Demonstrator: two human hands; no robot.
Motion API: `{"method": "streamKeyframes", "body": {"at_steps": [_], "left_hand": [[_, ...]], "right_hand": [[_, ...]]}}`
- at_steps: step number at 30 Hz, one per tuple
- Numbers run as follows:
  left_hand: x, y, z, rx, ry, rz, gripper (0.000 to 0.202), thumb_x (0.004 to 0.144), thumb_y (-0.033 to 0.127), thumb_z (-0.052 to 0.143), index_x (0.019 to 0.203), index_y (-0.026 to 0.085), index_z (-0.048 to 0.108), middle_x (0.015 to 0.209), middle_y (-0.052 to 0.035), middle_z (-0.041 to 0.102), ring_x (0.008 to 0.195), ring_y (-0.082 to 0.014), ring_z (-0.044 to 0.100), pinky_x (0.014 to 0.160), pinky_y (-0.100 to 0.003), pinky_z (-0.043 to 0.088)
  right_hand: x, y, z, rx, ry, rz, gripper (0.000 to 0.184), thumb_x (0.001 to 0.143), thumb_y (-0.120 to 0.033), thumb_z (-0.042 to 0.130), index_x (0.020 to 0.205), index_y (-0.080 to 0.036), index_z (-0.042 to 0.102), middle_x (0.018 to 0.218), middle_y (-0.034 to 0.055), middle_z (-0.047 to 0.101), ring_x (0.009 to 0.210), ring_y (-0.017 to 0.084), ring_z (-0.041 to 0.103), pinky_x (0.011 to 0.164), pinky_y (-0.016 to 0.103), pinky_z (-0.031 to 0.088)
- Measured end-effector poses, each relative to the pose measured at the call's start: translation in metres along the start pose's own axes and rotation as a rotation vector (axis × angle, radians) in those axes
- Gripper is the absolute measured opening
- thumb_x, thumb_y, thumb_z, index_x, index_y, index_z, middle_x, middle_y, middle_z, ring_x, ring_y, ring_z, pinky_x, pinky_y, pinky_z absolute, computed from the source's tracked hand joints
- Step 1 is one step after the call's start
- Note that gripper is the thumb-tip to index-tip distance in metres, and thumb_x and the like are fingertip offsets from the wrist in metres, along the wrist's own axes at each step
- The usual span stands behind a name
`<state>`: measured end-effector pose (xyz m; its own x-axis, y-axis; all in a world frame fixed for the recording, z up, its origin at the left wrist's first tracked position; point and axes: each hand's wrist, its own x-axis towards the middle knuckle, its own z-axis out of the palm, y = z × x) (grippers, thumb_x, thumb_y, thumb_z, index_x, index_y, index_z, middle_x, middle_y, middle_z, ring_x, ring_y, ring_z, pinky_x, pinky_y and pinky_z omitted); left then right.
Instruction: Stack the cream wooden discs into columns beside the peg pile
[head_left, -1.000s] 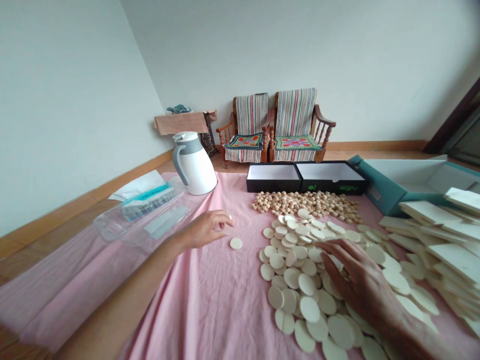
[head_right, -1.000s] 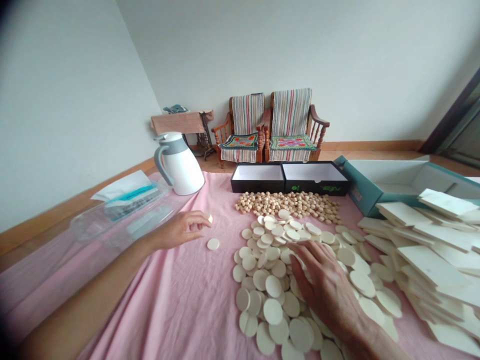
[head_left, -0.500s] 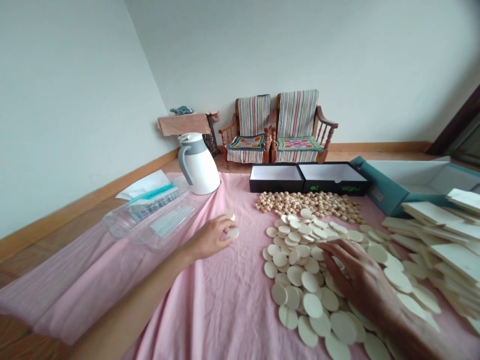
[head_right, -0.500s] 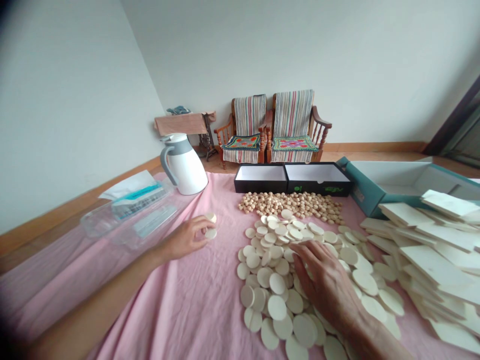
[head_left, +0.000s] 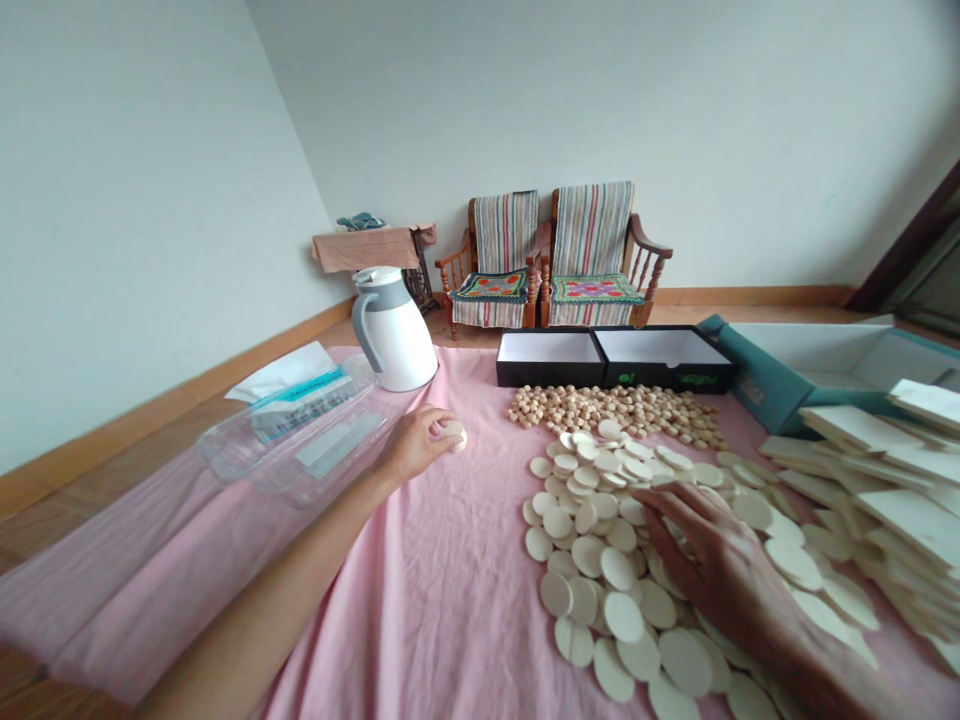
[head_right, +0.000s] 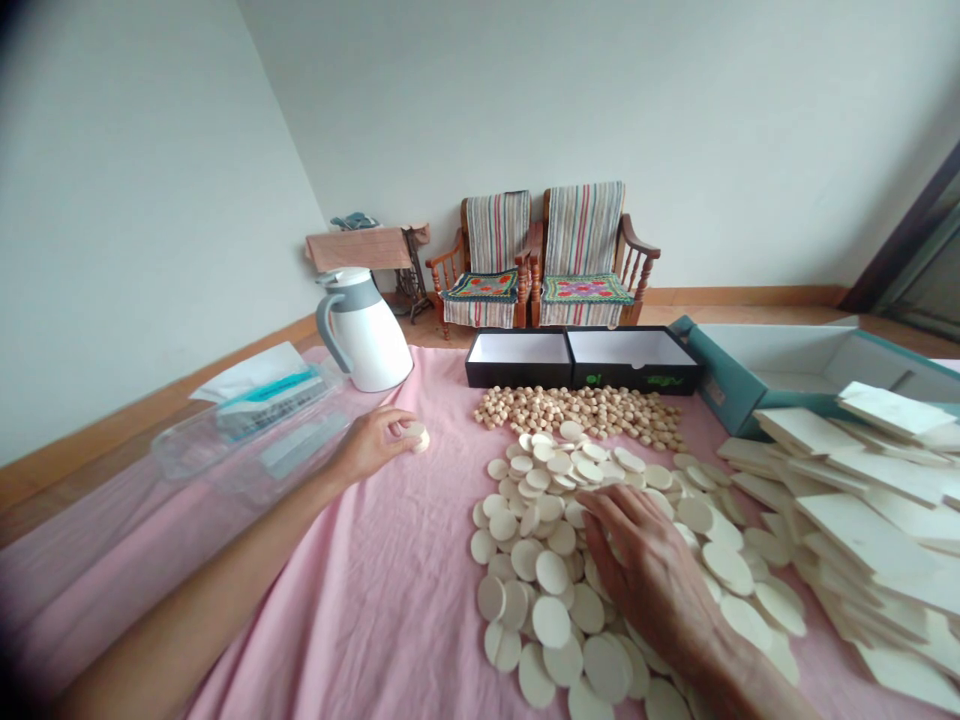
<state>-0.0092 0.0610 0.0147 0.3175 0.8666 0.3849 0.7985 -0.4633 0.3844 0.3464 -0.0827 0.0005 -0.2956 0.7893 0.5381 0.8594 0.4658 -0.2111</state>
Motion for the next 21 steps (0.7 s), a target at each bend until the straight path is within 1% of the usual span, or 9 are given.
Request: {"method": "streamKeyframes", "body": {"at_steps": [2, 4, 7, 9, 11, 13, 17, 19, 21], "left_hand": [[-0.003, -0.001, -0.002, -0.015, 0.021, -0.012, 0.030, 0.071, 0.033, 0.068, 0.097, 0.018, 0.066, 0.090, -0.0028, 0.065, 0.075, -0.0151, 0.060, 0.072, -0.027, 0.048], [-0.004, -0.002, -0.004, -0.034, 0.004, -0.013, 0.036, 0.070, 0.031, 0.069, 0.103, 0.017, 0.064, 0.096, -0.0046, 0.065, 0.079, -0.0164, 0.061, 0.076, -0.029, 0.048], [-0.006, -0.002, -0.006, -0.077, -0.094, 0.062, 0.046, 0.070, 0.019, 0.067, 0.116, 0.015, 0.059, 0.110, -0.0081, 0.063, 0.093, -0.0185, 0.061, 0.086, -0.031, 0.047], [-0.006, -0.001, -0.008, -0.086, -0.159, 0.128, 0.050, 0.070, 0.011, 0.063, 0.120, 0.016, 0.057, 0.116, -0.0088, 0.061, 0.103, -0.0195, 0.058, 0.093, -0.032, 0.044], [-0.004, 0.000, -0.009, -0.071, -0.214, 0.176, 0.051, 0.071, 0.007, 0.059, 0.120, 0.018, 0.057, 0.116, -0.0086, 0.061, 0.106, -0.0200, 0.057, 0.094, -0.033, 0.043], [-0.001, 0.001, -0.011, -0.047, -0.270, 0.199, 0.052, 0.071, 0.005, 0.056, 0.121, 0.018, 0.056, 0.114, -0.0088, 0.061, 0.104, -0.0204, 0.057, 0.093, -0.033, 0.044], [0.010, 0.000, -0.013, 0.011, -0.360, 0.249, 0.059, 0.068, 0.004, 0.057, 0.125, 0.019, 0.053, 0.115, -0.0095, 0.060, 0.106, -0.0218, 0.056, 0.094, -0.034, 0.042], [0.017, 0.000, -0.015, 0.037, -0.407, 0.308, 0.058, 0.067, 0.004, 0.057, 0.123, 0.019, 0.053, 0.115, -0.0096, 0.059, 0.107, -0.0225, 0.054, 0.095, -0.035, 0.040], [0.023, 0.001, -0.016, 0.051, -0.465, 0.361, 0.054, 0.066, 0.002, 0.056, 0.118, 0.019, 0.057, 0.114, -0.0089, 0.058, 0.107, -0.0224, 0.053, 0.095, -0.034, 0.040]], "right_hand": [[0.000, -0.001, 0.000, -0.004, -0.002, 0.002, 0.026, 0.089, -0.024, 0.046, 0.112, -0.021, 0.058, 0.097, 0.0060, 0.063, 0.087, 0.018, 0.060, 0.074, 0.031, 0.048], [0.001, -0.001, -0.001, -0.010, 0.000, 0.005, 0.025, 0.089, -0.024, 0.046, 0.111, -0.021, 0.059, 0.097, 0.0057, 0.063, 0.087, 0.018, 0.060, 0.074, 0.031, 0.048], [0.001, -0.001, -0.001, -0.014, 0.004, 0.008, 0.024, 0.089, -0.024, 0.047, 0.109, -0.021, 0.060, 0.097, 0.0055, 0.064, 0.086, 0.018, 0.061, 0.073, 0.030, 0.048], [0.001, -0.001, -0.001, -0.015, 0.011, 0.005, 0.024, 0.088, -0.025, 0.047, 0.108, -0.021, 0.060, 0.097, 0.0057, 0.064, 0.087, 0.018, 0.061, 0.073, 0.030, 0.048], [0.001, -0.001, 0.000, -0.015, 0.017, -0.001, 0.024, 0.089, -0.025, 0.047, 0.108, -0.020, 0.061, 0.097, 0.0059, 0.064, 0.087, 0.018, 0.061, 0.074, 0.030, 0.048], [0.002, -0.002, -0.001, -0.016, 0.019, 0.000, 0.024, 0.089, -0.025, 0.047, 0.107, -0.020, 0.061, 0.096, 0.0061, 0.064, 0.086, 0.018, 0.061, 0.073, 0.030, 0.049], [0.002, -0.002, -0.001, -0.014, 0.008, 0.002, 0.024, 0.089, -0.024, 0.046, 0.107, -0.020, 0.060, 0.095, 0.0062, 0.064, 0.085, 0.018, 0.061, 0.074, 0.031, 0.049], [0.003, -0.002, -0.001, -0.012, 0.004, 0.002, 0.023, 0.089, -0.024, 0.047, 0.108, -0.020, 0.060, 0.095, 0.0060, 0.064, 0.085, 0.017, 0.060, 0.074, 0.031, 0.049], [0.003, -0.001, 0.000, -0.011, 0.005, 0.001, 0.024, 0.089, -0.025, 0.046, 0.108, -0.020, 0.060, 0.094, 0.0058, 0.064, 0.084, 0.017, 0.061, 0.073, 0.030, 0.049]]}}
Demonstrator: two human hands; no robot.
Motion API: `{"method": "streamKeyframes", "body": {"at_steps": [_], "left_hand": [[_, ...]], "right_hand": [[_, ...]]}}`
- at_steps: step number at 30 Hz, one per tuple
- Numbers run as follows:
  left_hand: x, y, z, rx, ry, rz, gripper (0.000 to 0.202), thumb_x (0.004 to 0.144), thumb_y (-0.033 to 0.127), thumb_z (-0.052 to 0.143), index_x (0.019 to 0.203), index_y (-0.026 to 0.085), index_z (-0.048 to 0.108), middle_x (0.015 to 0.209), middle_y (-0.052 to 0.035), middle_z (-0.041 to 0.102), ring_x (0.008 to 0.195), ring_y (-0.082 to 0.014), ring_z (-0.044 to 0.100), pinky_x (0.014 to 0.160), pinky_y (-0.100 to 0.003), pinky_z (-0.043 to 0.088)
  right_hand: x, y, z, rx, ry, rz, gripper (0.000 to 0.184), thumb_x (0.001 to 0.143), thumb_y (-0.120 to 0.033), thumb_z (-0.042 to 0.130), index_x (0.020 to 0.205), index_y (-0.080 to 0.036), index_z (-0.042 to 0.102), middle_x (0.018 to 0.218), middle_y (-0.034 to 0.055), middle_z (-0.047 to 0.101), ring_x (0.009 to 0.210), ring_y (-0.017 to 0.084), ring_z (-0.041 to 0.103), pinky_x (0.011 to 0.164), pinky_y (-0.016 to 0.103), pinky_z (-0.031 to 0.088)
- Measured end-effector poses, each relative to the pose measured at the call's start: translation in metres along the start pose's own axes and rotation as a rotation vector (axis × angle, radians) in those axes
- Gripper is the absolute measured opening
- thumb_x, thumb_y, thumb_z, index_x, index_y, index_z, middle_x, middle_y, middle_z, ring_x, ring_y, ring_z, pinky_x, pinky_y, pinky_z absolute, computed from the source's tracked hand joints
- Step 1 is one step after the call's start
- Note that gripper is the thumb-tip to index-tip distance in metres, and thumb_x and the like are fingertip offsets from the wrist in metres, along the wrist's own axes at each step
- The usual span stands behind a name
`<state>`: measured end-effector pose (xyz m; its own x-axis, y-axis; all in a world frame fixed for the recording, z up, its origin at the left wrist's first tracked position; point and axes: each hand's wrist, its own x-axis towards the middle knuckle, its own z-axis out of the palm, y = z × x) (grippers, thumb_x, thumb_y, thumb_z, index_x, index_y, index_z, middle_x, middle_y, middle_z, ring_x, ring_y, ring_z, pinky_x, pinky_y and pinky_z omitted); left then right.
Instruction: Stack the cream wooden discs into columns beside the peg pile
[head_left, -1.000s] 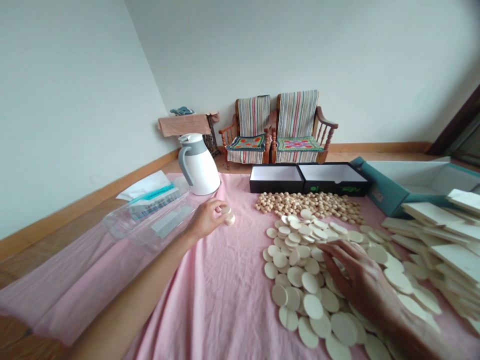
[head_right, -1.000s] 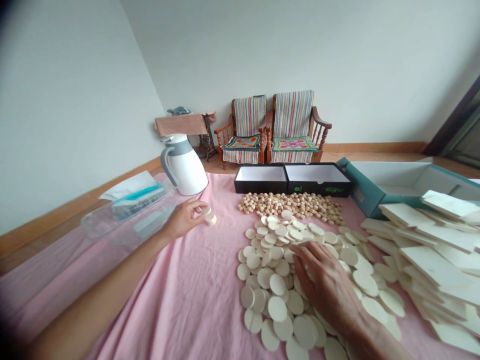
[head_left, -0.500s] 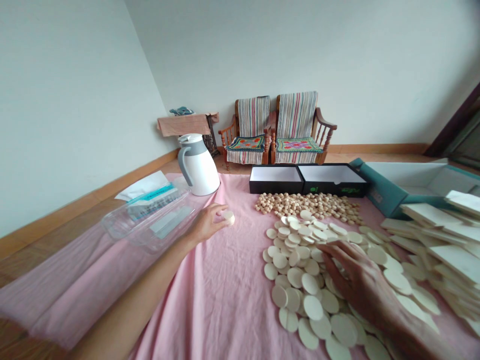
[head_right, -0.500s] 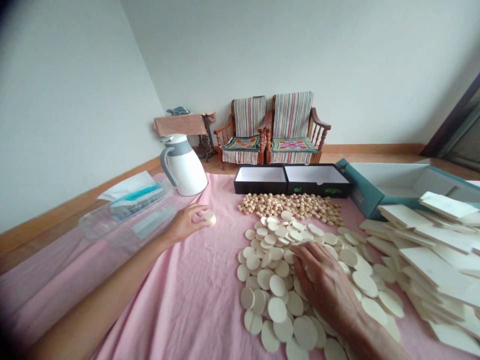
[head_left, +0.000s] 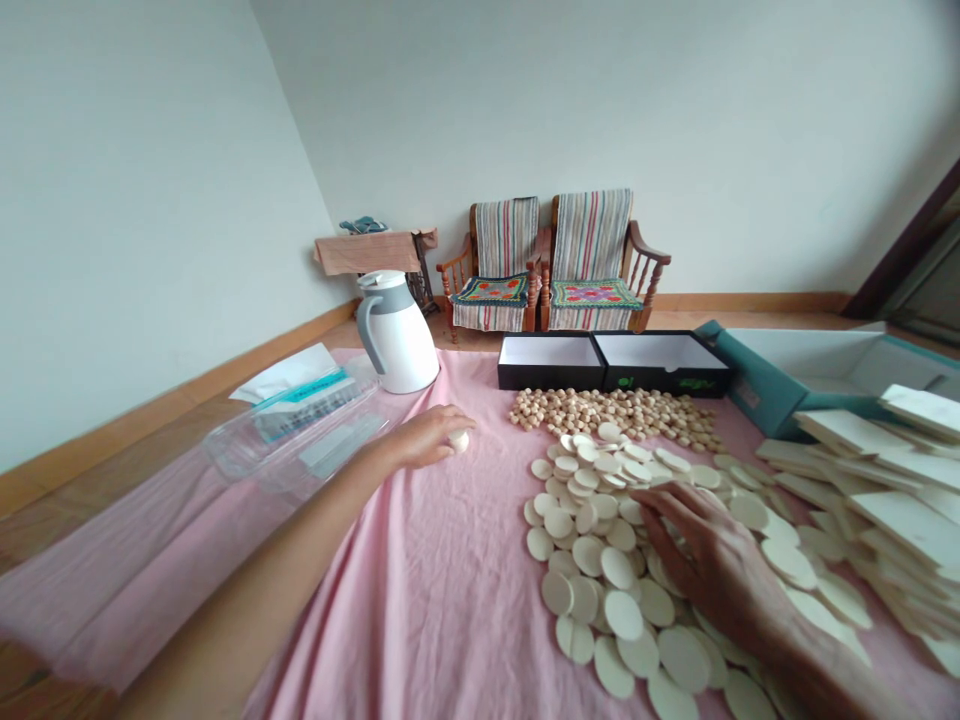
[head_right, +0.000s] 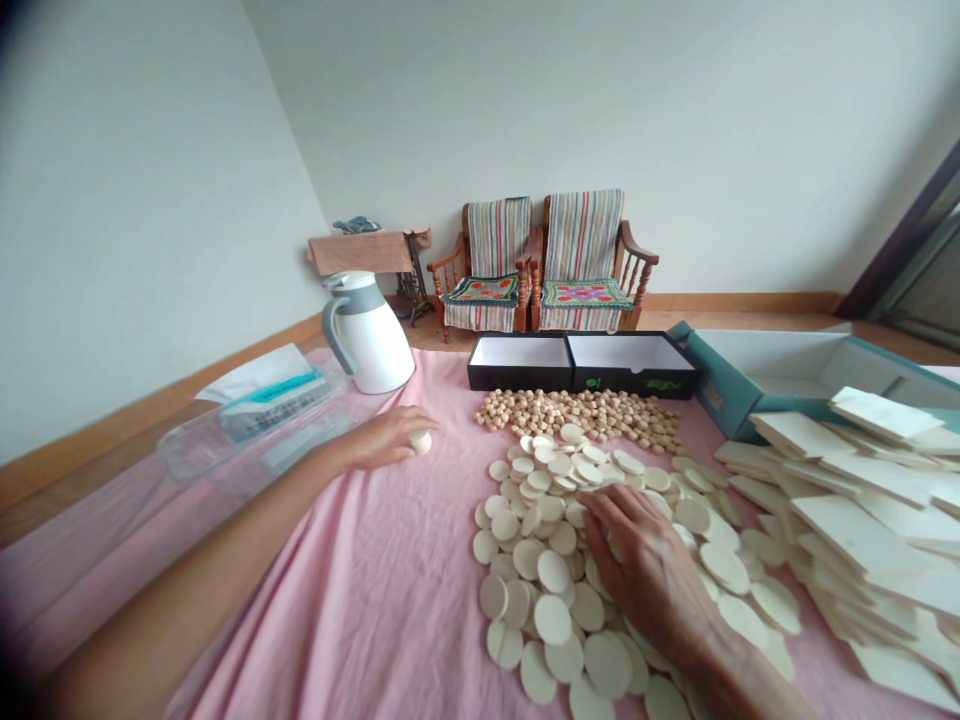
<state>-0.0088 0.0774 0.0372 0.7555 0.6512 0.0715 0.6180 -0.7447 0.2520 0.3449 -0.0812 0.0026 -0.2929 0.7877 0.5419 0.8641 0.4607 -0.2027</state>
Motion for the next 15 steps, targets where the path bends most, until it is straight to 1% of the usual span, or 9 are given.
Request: {"method": "streamKeyframes", "body": {"at_steps": [3, 5, 10, 15], "left_hand": [[0.0056, 0.0027, -0.0034, -0.012, -0.077, 0.026, 0.050, 0.065, -0.001, 0.053, 0.109, 0.021, 0.060, 0.111, -0.0064, 0.057, 0.103, -0.0204, 0.055, 0.092, -0.031, 0.041], [0.0074, 0.0053, -0.0037, -0.017, -0.103, 0.020, 0.047, 0.066, -0.001, 0.050, 0.106, 0.021, 0.061, 0.108, -0.0055, 0.057, 0.098, -0.0191, 0.056, 0.090, -0.029, 0.041], [0.0080, 0.0080, -0.0017, 0.023, -0.122, 0.013, 0.037, 0.065, 0.000, 0.050, 0.094, 0.019, 0.062, 0.100, -0.0054, 0.058, 0.092, -0.0191, 0.057, 0.084, -0.027, 0.042], [0.0072, 0.0042, 0.0009, 0.040, -0.126, 0.017, 0.025, 0.068, 0.004, 0.051, 0.086, 0.018, 0.061, 0.090, -0.0051, 0.061, 0.087, -0.0193, 0.057, 0.079, -0.026, 0.042]], "right_hand": [[0.0002, 0.0000, 0.0002, 0.001, 0.005, -0.005, 0.025, 0.089, -0.025, 0.045, 0.108, -0.020, 0.061, 0.092, 0.0061, 0.064, 0.083, 0.017, 0.061, 0.072, 0.030, 0.049], [0.0002, -0.0004, 0.0000, 0.000, -0.001, -0.003, 0.025, 0.090, -0.025, 0.045, 0.107, -0.020, 0.061, 0.092, 0.0062, 0.063, 0.083, 0.017, 0.060, 0.073, 0.031, 0.049], [-0.0004, 0.0000, 0.0005, -0.005, -0.020, -0.007, 0.023, 0.089, -0.024, 0.046, 0.107, -0.020, 0.060, 0.092, 0.0060, 0.062, 0.084, 0.018, 0.059, 0.073, 0.032, 0.048], [-0.0002, 0.0018, 0.0019, -0.017, -0.017, -0.012, 0.023, 0.089, -0.025, 0.046, 0.105, -0.020, 0.061, 0.092, 0.0063, 0.063, 0.083, 0.018, 0.059, 0.073, 0.031, 0.047]]}}
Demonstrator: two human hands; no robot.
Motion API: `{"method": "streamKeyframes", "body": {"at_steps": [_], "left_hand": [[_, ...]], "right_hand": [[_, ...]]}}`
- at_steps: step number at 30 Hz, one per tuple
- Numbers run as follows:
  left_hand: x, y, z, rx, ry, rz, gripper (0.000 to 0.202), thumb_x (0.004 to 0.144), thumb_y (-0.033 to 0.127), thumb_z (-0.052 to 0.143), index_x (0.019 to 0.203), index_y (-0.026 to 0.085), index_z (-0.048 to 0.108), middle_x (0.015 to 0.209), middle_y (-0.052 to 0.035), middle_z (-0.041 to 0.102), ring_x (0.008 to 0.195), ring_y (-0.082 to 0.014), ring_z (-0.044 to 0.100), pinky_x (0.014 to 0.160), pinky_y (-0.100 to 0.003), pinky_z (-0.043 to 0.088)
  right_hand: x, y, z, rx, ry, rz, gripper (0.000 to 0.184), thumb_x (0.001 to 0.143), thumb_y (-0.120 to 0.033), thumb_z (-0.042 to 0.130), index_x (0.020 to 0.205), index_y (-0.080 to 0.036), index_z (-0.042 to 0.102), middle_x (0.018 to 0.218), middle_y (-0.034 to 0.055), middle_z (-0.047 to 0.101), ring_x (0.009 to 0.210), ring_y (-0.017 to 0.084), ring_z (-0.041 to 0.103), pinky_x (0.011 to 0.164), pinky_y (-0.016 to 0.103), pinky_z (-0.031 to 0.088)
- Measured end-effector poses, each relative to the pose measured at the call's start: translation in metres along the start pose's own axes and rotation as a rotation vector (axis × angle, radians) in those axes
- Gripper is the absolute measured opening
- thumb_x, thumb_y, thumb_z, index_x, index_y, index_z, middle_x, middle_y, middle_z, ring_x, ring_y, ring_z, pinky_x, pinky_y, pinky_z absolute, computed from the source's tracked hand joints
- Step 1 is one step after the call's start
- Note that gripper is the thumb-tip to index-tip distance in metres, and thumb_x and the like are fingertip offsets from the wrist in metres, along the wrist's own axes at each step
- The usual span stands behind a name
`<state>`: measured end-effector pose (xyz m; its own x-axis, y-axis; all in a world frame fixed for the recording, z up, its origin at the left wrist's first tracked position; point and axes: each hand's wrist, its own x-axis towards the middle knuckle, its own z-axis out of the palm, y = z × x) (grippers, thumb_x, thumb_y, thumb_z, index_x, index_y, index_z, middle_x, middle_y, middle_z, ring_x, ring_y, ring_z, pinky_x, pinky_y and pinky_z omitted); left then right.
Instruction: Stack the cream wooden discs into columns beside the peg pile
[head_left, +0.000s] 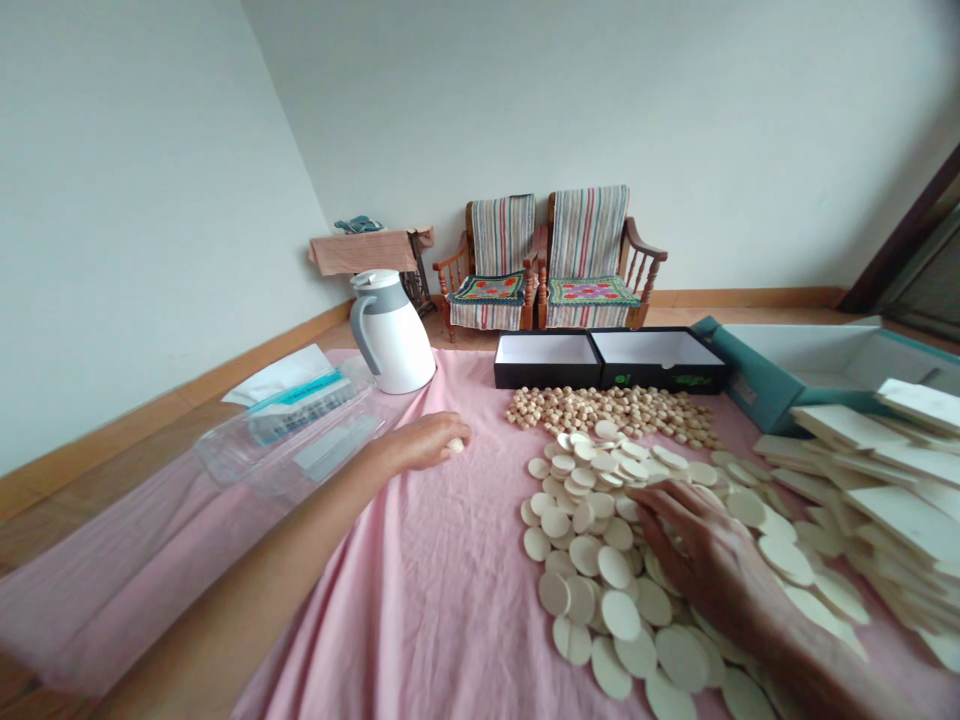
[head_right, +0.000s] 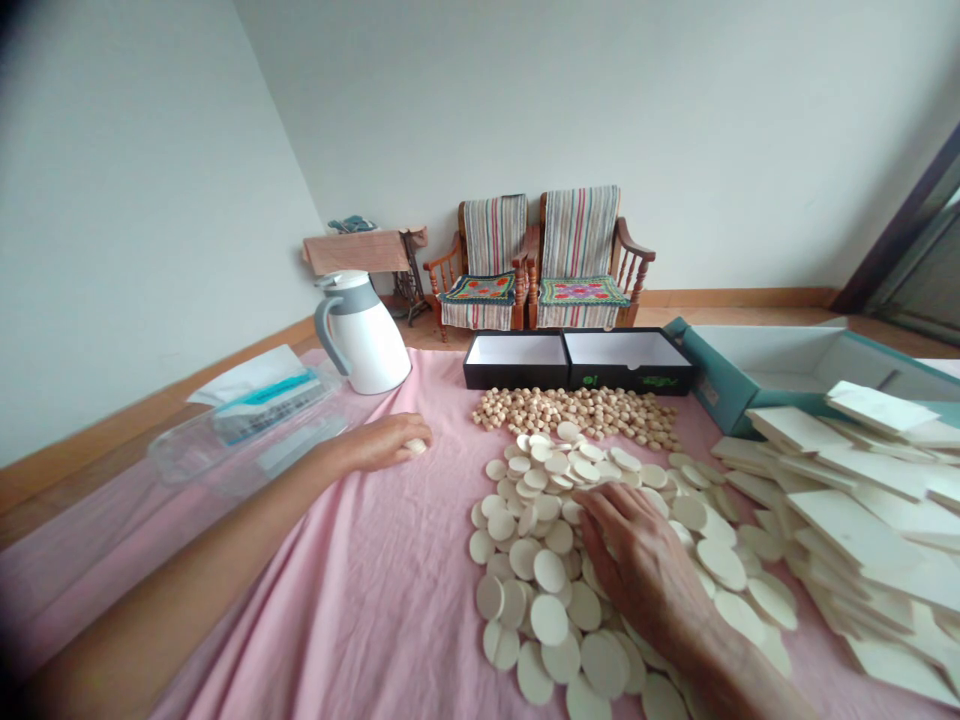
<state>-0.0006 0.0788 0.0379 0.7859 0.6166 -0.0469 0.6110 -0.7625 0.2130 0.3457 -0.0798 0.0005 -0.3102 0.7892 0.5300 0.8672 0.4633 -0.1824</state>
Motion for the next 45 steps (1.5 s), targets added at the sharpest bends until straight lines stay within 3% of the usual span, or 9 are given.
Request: {"method": "streamKeyframes", "body": {"at_steps": [6, 13, 19, 25, 29, 33, 36, 39, 45], "left_hand": [[0.001, -0.002, 0.003, -0.009, 0.023, 0.000, 0.025, 0.067, 0.004, 0.051, 0.084, 0.018, 0.062, 0.088, -0.0042, 0.063, 0.085, -0.0185, 0.059, 0.079, -0.026, 0.042], [-0.010, -0.003, -0.005, -0.009, 0.128, -0.053, 0.052, 0.069, 0.008, 0.061, 0.119, 0.022, 0.055, 0.115, -0.0074, 0.060, 0.104, -0.0219, 0.057, 0.091, -0.031, 0.042], [-0.020, -0.001, -0.010, 0.003, 0.143, -0.169, 0.040, 0.072, 0.014, 0.063, 0.111, 0.020, 0.060, 0.109, -0.0073, 0.064, 0.099, -0.0217, 0.060, 0.087, -0.029, 0.044], [-0.018, 0.001, -0.010, 0.025, 0.200, -0.176, 0.044, 0.074, 0.020, 0.065, 0.118, 0.019, 0.057, 0.114, -0.0091, 0.063, 0.101, -0.0230, 0.060, 0.089, -0.032, 0.044], [-0.005, 0.026, -0.009, -0.021, 0.349, -0.068, 0.035, 0.080, 0.023, 0.061, 0.115, 0.020, 0.058, 0.114, -0.0079, 0.063, 0.107, -0.0214, 0.056, 0.095, -0.034, 0.041], [0.020, 0.065, 0.005, -0.110, 0.241, 0.075, 0.024, 0.083, 0.021, 0.058, 0.106, 0.018, 0.062, 0.106, -0.0072, 0.065, 0.100, -0.0192, 0.059, 0.089, -0.031, 0.045], [0.039, 0.083, 0.021, -0.094, 0.242, 0.092, 0.022, 0.080, 0.023, 0.062, 0.101, 0.017, 0.063, 0.105, -0.0083, 0.064, 0.102, -0.0219, 0.058, 0.090, -0.032, 0.045], [0.052, 0.091, 0.032, -0.086, 0.249, 0.081, 0.016, 0.077, 0.022, 0.063, 0.092, 0.017, 0.063, 0.099, -0.0073, 0.064, 0.097, -0.0215, 0.058, 0.085, -0.031, 0.046], [0.058, 0.092, 0.041, -0.102, 0.290, 0.080, 0.017, 0.077, 0.015, 0.059, 0.093, 0.017, 0.064, 0.095, -0.0068, 0.063, 0.093, -0.0200, 0.058, 0.083, -0.029, 0.046]], "right_hand": [[0.002, -0.003, -0.002, 0.005, 0.012, 0.002, 0.024, 0.090, -0.025, 0.044, 0.105, -0.021, 0.061, 0.090, 0.0062, 0.063, 0.082, 0.018, 0.059, 0.072, 0.031, 0.048], [0.001, -0.002, -0.001, 0.003, -0.023, 0.006, 0.023, 0.090, -0.024, 0.044, 0.106, -0.021, 0.060, 0.091, 0.0059, 0.062, 0.084, 0.018, 0.059, 0.073, 0.032, 0.047], [0.002, -0.002, -0.002, 0.013, -0.028, 0.012, 0.022, 0.090, -0.024, 0.044, 0.107, -0.020, 0.059, 0.091, 0.0059, 0.061, 0.083, 0.018, 0.058, 0.073, 0.033, 0.046], [0.002, -0.004, -0.004, 0.014, -0.019, 0.011, 0.022, 0.090, -0.024, 0.044, 0.105, -0.020, 0.060, 0.090, 0.0057, 0.062, 0.082, 0.018, 0.058, 0.071, 0.032, 0.046], [0.000, -0.002, -0.001, 0.027, -0.029, 0.021, 0.023, 0.090, -0.023, 0.044, 0.108, -0.020, 0.059, 0.092, 0.0052, 0.061, 0.085, 0.018, 0.057, 0.074, 0.032, 0.046], [-0.001, -0.001, 0.000, 0.037, -0.021, 0.022, 0.023, 0.091, -0.024, 0.044, 0.109, -0.020, 0.058, 0.092, 0.0053, 0.061, 0.084, 0.018, 0.057, 0.073, 0.032, 0.045], [-0.001, -0.001, 0.000, 0.032, -0.027, 0.025, 0.023, 0.091, -0.024, 0.044, 0.108, -0.020, 0.058, 0.092, 0.0056, 0.061, 0.084, 0.018, 0.057, 0.074, 0.032, 0.045], [-0.001, -0.001, 0.000, 0.022, -0.019, 0.028, 0.023, 0.091, -0.023, 0.044, 0.107, -0.020, 0.059, 0.094, 0.0059, 0.061, 0.085, 0.018, 0.057, 0.075, 0.033, 0.044], [0.000, -0.002, -0.001, 0.024, -0.013, 0.027, 0.022, 0.090, -0.024, 0.044, 0.105, -0.020, 0.059, 0.092, 0.0055, 0.061, 0.084, 0.018, 0.056, 0.074, 0.032, 0.044]]}}
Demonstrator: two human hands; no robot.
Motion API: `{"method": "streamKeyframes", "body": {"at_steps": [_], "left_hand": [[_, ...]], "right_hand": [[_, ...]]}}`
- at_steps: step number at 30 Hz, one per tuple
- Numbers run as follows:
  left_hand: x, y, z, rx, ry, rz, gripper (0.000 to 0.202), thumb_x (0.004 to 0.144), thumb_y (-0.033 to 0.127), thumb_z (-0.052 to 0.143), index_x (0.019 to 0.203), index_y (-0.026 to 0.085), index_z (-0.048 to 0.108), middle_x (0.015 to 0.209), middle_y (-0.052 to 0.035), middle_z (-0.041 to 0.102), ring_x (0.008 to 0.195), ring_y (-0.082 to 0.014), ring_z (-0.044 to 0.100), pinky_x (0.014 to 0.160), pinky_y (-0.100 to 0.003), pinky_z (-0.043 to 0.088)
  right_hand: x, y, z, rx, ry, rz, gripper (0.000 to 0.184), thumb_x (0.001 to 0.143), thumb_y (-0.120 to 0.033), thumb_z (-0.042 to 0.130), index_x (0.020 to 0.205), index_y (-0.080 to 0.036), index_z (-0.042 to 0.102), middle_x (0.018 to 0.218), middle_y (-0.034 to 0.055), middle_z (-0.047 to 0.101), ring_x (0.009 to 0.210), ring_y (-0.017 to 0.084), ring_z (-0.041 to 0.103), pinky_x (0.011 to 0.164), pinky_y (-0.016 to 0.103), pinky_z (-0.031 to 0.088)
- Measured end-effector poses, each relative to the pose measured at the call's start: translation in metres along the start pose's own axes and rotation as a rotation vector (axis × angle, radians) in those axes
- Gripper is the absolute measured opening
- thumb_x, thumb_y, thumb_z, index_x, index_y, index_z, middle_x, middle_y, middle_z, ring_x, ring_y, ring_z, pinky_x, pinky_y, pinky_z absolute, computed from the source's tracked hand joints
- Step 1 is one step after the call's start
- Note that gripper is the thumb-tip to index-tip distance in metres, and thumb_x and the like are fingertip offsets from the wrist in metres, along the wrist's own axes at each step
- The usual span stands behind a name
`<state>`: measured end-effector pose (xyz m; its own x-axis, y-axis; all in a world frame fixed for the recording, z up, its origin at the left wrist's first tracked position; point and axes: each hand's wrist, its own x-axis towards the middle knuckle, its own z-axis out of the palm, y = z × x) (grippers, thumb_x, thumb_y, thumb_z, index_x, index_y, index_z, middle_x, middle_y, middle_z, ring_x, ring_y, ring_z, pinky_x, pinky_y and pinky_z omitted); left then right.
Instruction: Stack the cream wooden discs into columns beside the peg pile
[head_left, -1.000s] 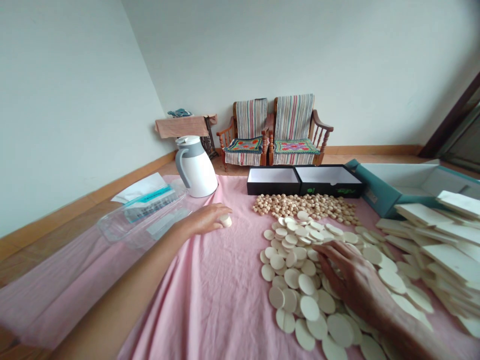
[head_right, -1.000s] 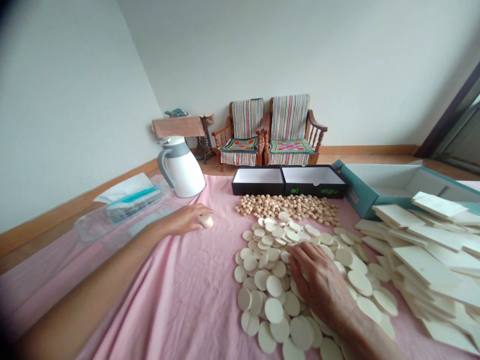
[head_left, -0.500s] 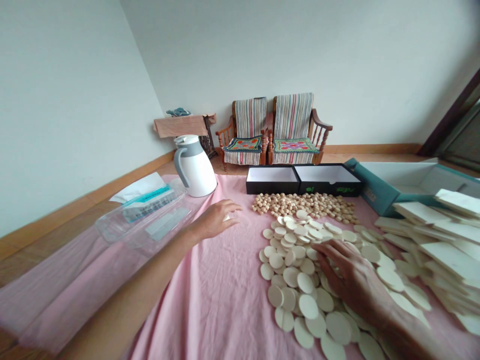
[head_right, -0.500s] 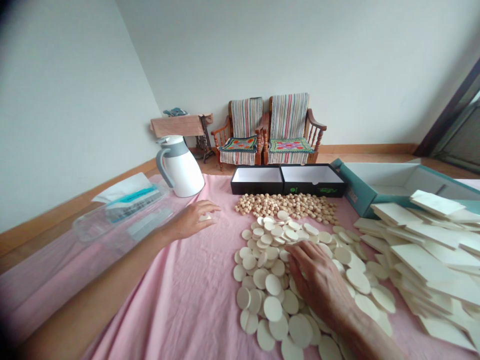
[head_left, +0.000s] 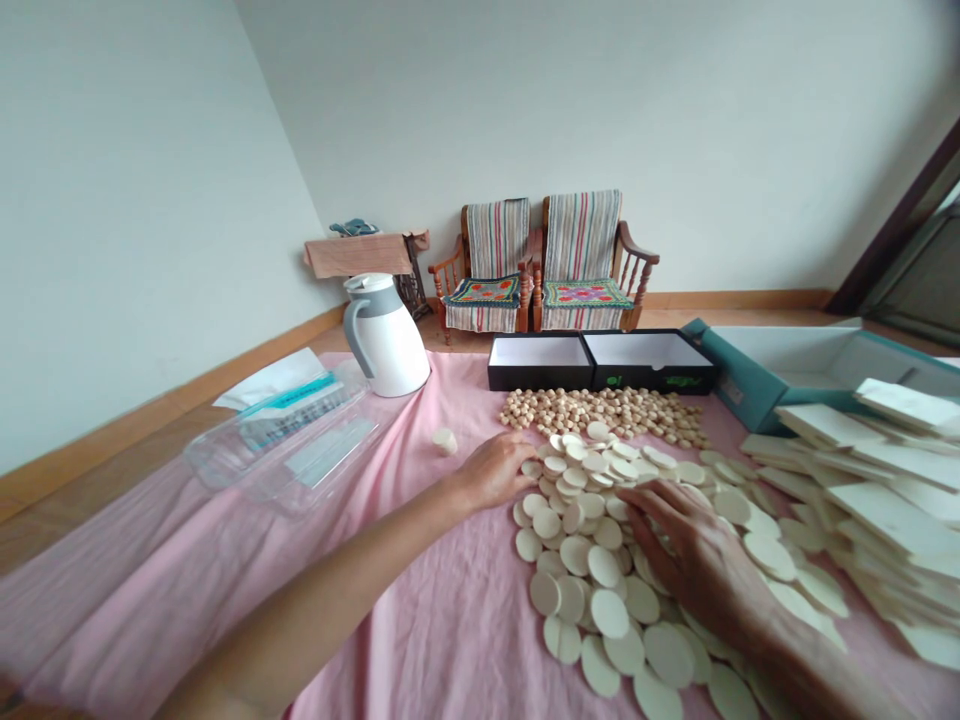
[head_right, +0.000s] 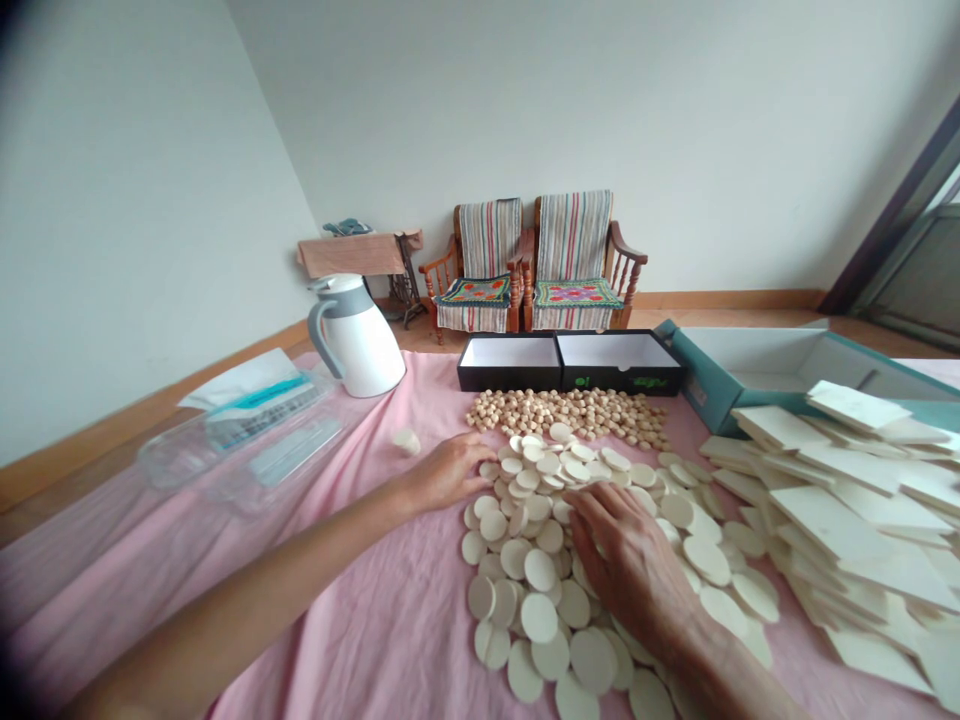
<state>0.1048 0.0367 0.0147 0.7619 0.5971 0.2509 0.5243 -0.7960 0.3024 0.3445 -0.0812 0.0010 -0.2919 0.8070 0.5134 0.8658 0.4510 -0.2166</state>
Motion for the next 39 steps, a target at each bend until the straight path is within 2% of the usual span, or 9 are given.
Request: {"method": "streamKeyframes", "body": {"at_steps": [5, 8, 10, 14, 18, 21, 28, 35, 39], "left_hand": [[-0.013, 0.005, -0.004, -0.007, 0.005, -0.035, 0.016, 0.074, 0.014, 0.058, 0.088, 0.017, 0.063, 0.085, -0.0043, 0.062, 0.084, -0.0181, 0.059, 0.074, -0.026, 0.047], [-0.025, 0.007, -0.018, 0.006, 0.044, -0.064, 0.013, 0.071, 0.012, 0.057, 0.082, 0.017, 0.061, 0.082, -0.0028, 0.060, 0.079, -0.0164, 0.058, 0.071, -0.025, 0.047], [-0.034, 0.003, -0.033, 0.031, 0.112, -0.104, 0.019, 0.069, 0.010, 0.056, 0.086, 0.017, 0.061, 0.087, -0.0034, 0.060, 0.080, -0.0161, 0.057, 0.072, -0.026, 0.047], [-0.049, -0.027, -0.064, 0.063, 0.296, -0.237, 0.034, 0.065, 0.007, 0.055, 0.097, 0.017, 0.059, 0.094, -0.0040, 0.060, 0.086, -0.0171, 0.057, 0.075, -0.027, 0.047], [-0.061, -0.063, -0.080, 0.035, 0.279, -0.299, 0.036, 0.064, 0.010, 0.054, 0.100, 0.017, 0.057, 0.095, -0.0031, 0.062, 0.082, -0.0160, 0.059, 0.065, -0.024, 0.047], [-0.065, -0.076, -0.080, 0.026, 0.215, -0.285, 0.034, 0.064, 0.009, 0.053, 0.097, 0.017, 0.057, 0.093, -0.0027, 0.063, 0.082, -0.0160, 0.059, 0.066, -0.024, 0.046], [-0.067, -0.081, -0.071, 0.075, 0.103, -0.229, 0.031, 0.066, 0.009, 0.053, 0.094, 0.018, 0.059, 0.094, -0.0037, 0.062, 0.085, -0.0167, 0.057, 0.077, -0.028, 0.046], [-0.066, -0.081, -0.072, 0.045, 0.095, -0.204, 0.036, 0.065, 0.007, 0.051, 0.099, 0.018, 0.060, 0.101, -0.0049, 0.064, 0.093, -0.0183, 0.058, 0.084, -0.030, 0.045], [-0.059, -0.068, -0.072, -0.025, 0.175, -0.220, 0.039, 0.068, 0.005, 0.048, 0.103, 0.018, 0.060, 0.105, -0.0053, 0.064, 0.099, -0.0183, 0.057, 0.082, -0.029, 0.047]], "right_hand": [[-0.001, 0.000, 0.000, 0.008, -0.016, 0.001, 0.022, 0.091, -0.024, 0.044, 0.107, -0.020, 0.058, 0.092, 0.0058, 0.061, 0.083, 0.018, 0.056, 0.074, 0.033, 0.044], [0.000, 0.001, 0.001, 0.006, -0.017, 0.001, 0.022, 0.091, -0.025, 0.044, 0.107, -0.020, 0.058, 0.092, 0.0059, 0.060, 0.084, 0.018, 0.056, 0.074, 0.033, 0.044], [0.001, 0.001, 0.001, 0.005, -0.014, -0.003, 0.022, 0.091, -0.025, 0.044, 0.106, -0.020, 0.058, 0.092, 0.0056, 0.061, 0.084, 0.018, 0.056, 0.074, 0.033, 0.044], [0.000, 0.001, 0.001, 0.006, -0.013, -0.007, 0.022, 0.091, -0.024, 0.044, 0.107, -0.020, 0.058, 0.091, 0.0054, 0.061, 0.083, 0.018, 0.056, 0.073, 0.033, 0.044], [0.000, -0.001, 0.000, 0.006, -0.012, -0.003, 0.022, 0.091, -0.025, 0.043, 0.106, -0.020, 0.058, 0.091, 0.0056, 0.061, 0.083, 0.018, 0.056, 0.072, 0.032, 0.045], [0.001, -0.002, -0.001, 0.000, -0.006, -0.008, 0.021, 0.091, -0.025, 0.043, 0.104, -0.020, 0.059, 0.090, 0.0055, 0.061, 0.082, 0.018, 0.057, 0.071, 0.032, 0.045], [0.000, 0.001, 0.001, -0.004, -0.006, -0.011, 0.023, 0.091, -0.025, 0.043, 0.107, -0.020, 0.059, 0.092, 0.0054, 0.062, 0.085, 0.017, 0.058, 0.075, 0.032, 0.046], [0.001, 0.000, 0.000, -0.010, -0.006, -0.017, 0.023, 0.091, -0.025, 0.043, 0.106, -0.020, 0.059, 0.092, 0.0062, 0.062, 0.084, 0.018, 0.058, 0.074, 0.032, 0.046], [0.002, -0.001, -0.002, -0.012, -0.003, -0.022, 0.022, 0.091, -0.026, 0.044, 0.104, -0.021, 0.060, 0.090, 0.0058, 0.062, 0.082, 0.018, 0.058, 0.072, 0.032, 0.046]]}}
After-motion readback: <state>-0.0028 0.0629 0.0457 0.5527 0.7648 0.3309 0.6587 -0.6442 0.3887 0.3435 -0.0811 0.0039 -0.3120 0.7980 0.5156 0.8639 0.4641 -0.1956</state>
